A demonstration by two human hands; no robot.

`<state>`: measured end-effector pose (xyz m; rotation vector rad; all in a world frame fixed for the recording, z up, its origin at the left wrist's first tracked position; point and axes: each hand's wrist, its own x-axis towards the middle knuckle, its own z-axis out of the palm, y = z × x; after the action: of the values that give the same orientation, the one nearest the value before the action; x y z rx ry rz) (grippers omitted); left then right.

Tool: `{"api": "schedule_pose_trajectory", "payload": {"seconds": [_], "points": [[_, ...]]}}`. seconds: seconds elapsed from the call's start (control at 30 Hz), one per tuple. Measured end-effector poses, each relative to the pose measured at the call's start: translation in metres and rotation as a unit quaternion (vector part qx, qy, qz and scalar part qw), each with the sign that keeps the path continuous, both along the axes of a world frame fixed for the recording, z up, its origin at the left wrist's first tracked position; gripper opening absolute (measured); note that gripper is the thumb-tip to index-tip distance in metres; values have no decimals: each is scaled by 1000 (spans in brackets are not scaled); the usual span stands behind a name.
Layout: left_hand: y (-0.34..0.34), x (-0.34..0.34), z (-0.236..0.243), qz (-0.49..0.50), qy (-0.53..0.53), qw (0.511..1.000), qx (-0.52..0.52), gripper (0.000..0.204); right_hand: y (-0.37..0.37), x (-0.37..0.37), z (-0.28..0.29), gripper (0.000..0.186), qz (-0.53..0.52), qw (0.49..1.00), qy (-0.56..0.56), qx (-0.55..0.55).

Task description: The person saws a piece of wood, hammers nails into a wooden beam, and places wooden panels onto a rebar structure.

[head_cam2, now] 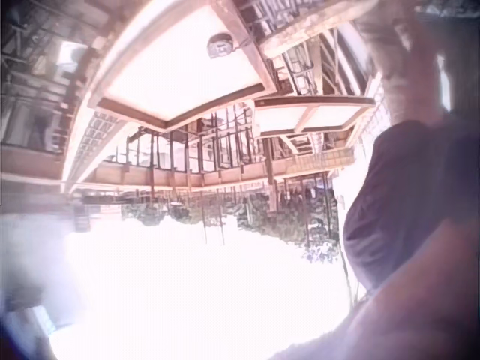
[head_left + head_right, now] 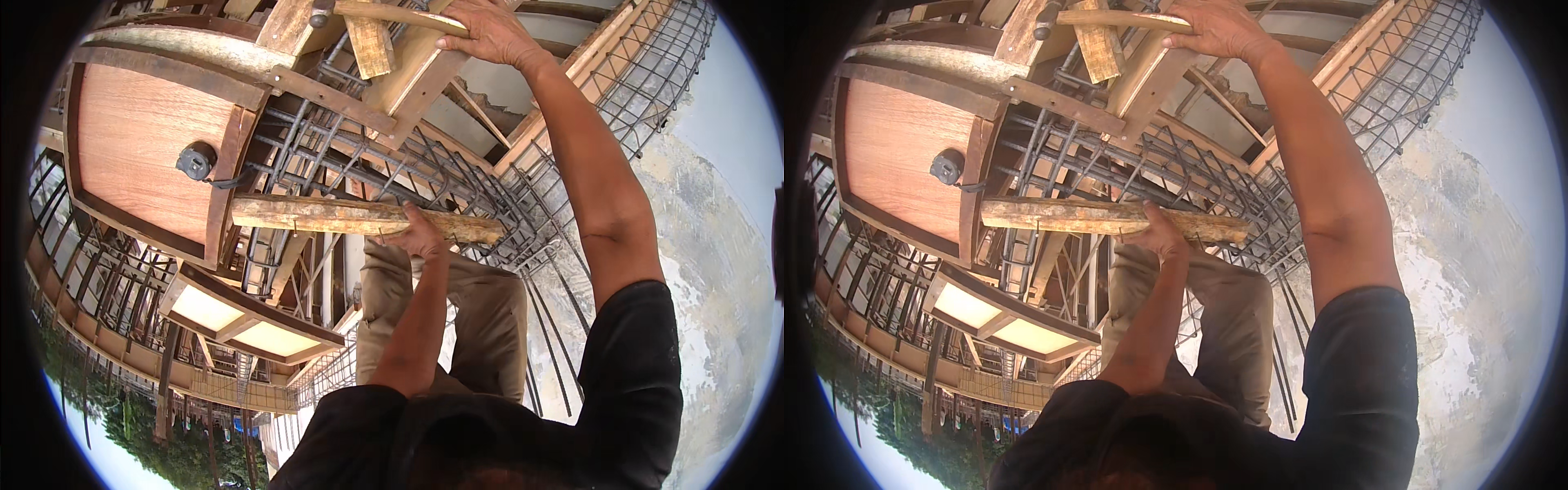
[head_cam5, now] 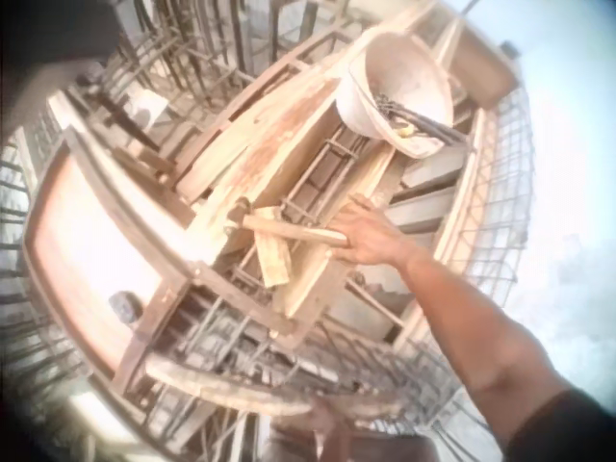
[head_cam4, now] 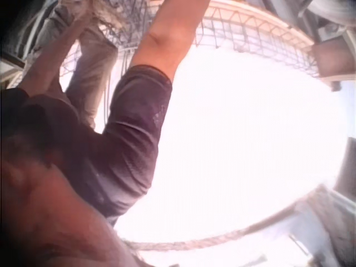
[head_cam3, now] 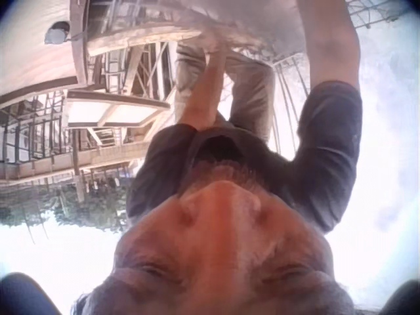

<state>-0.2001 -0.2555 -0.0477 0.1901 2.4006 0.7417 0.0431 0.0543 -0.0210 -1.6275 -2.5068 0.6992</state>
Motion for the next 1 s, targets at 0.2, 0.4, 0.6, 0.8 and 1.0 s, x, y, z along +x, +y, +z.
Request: {"api": "schedule_pose_trajectory", "payload": {"seconds": [0.2, 0.4, 0.6, 0.8, 1.0], "points": [[12, 9, 15, -17, 17, 982, -189, 109, -9, 11, -14, 46, -9, 994, 61, 94], [-32, -22, -48, -61, 38, 997, -15, 109, -9, -2, -15, 44, -40, 990, 100, 95], [-17, -14, -30, -16, -53, 997, 59, 105, -20, 1, -19, 50, -106, 987, 101, 65], [-31, -41, -73, -49, 40, 997, 54, 103, -54, -8, 11, 48, -215, 945, 239, 62], [15, 33, 30, -22, 27, 997, -64, 82, -291, -25, 39, 51, -488, 801, 323, -126]]}}
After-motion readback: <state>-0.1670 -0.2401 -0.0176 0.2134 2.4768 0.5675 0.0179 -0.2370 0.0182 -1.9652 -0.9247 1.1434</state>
